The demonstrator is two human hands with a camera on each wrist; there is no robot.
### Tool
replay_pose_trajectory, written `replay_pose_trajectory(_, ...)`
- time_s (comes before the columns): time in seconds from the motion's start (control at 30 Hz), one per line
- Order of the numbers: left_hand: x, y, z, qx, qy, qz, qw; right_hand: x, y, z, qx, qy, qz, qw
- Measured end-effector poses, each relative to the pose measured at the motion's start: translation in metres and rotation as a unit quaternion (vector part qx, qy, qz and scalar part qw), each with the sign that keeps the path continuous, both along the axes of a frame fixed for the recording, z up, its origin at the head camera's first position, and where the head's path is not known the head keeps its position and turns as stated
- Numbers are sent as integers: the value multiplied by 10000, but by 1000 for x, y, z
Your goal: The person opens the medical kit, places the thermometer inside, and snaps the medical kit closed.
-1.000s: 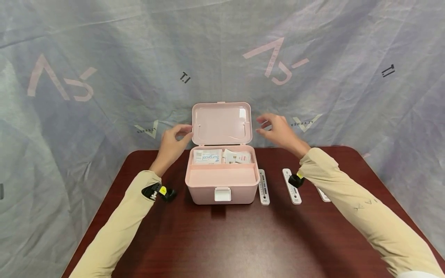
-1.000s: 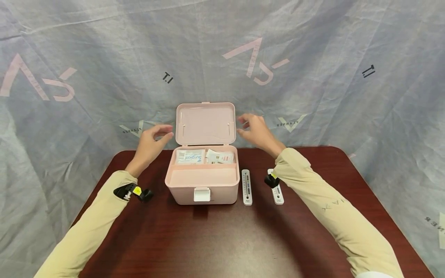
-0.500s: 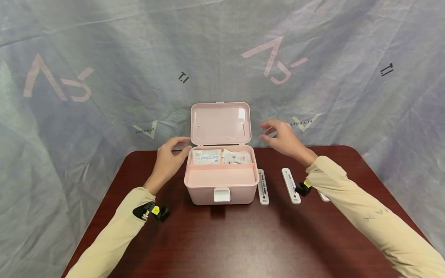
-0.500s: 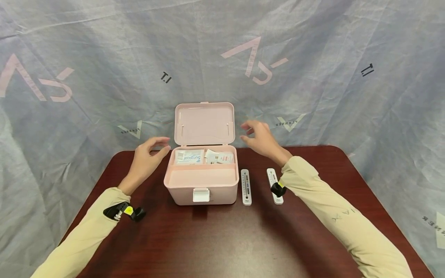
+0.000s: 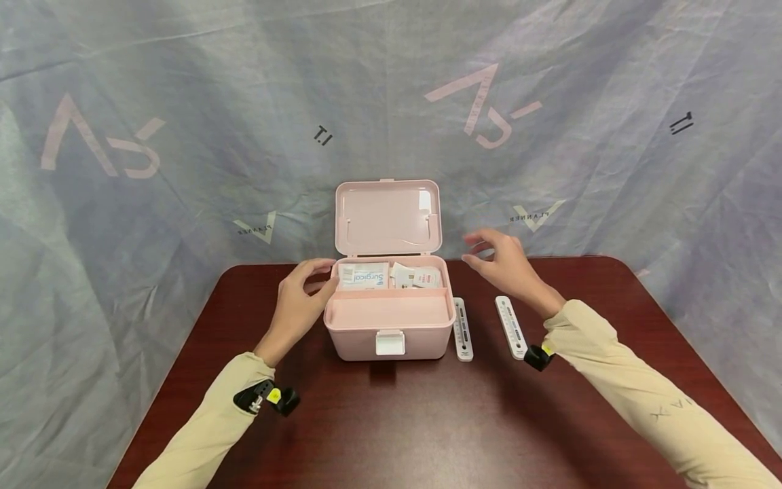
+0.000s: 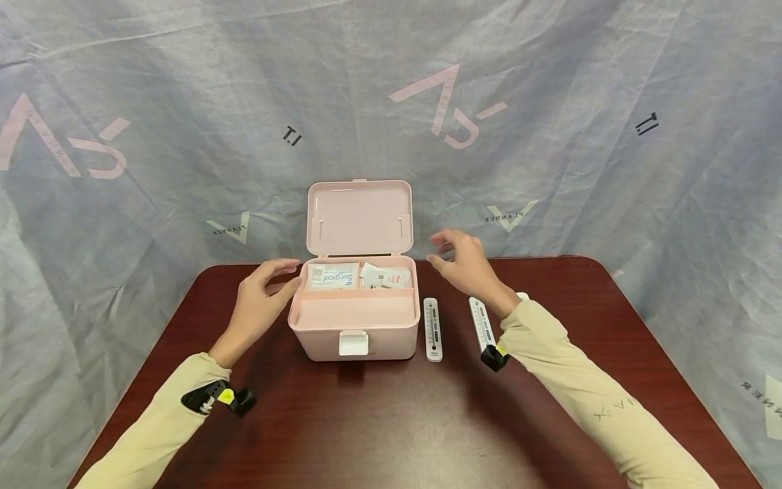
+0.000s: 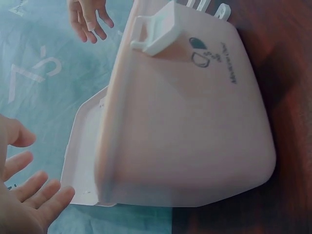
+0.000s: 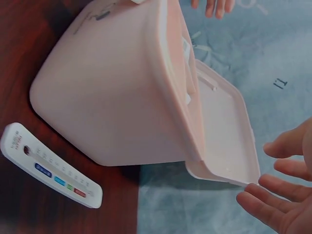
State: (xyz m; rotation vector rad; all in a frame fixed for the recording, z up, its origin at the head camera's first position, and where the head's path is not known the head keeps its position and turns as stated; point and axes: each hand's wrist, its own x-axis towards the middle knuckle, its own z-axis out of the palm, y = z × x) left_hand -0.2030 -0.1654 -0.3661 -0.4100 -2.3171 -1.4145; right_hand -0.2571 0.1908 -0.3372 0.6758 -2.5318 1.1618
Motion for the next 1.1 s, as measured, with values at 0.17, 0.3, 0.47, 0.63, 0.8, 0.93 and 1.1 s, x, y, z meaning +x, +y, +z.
replay_pose_trajectory(0.17, 5, -1, -6, 230, 34, -69, 9997, 7, 1, -8, -179, -27, 5, 9998)
replay_pose_trajectory(0.3, 12, -1, -7, 275, -84, -5, 9996, 12, 1, -12, -224, 25, -45, 9997)
replay_pose_trajectory(0.47, 28, 3, 5, 318, -99, -22, 9994, 17, 2, -18, -128, 91, -89, 9998)
replay_pose_trajectory(0.63, 38, 4, 8, 297, -175, -17, 9994, 23, 1, -25, -155, 17, -109, 9998)
replay_pose_trajectory(0.8, 42, 2, 2, 327, -234, -44, 9992, 26, 1, -33, -205, 55, -121, 9997)
replay_pose_trajectory(0.93, 45, 1, -1, 345, -273, -129, 9990, 29, 0, -37, -207, 85, -130, 9997)
replay_pose_trajectory(1.1, 51, 2, -4, 425, -350, -190, 9983, 32, -1, -41, -147, 118, -114, 9998)
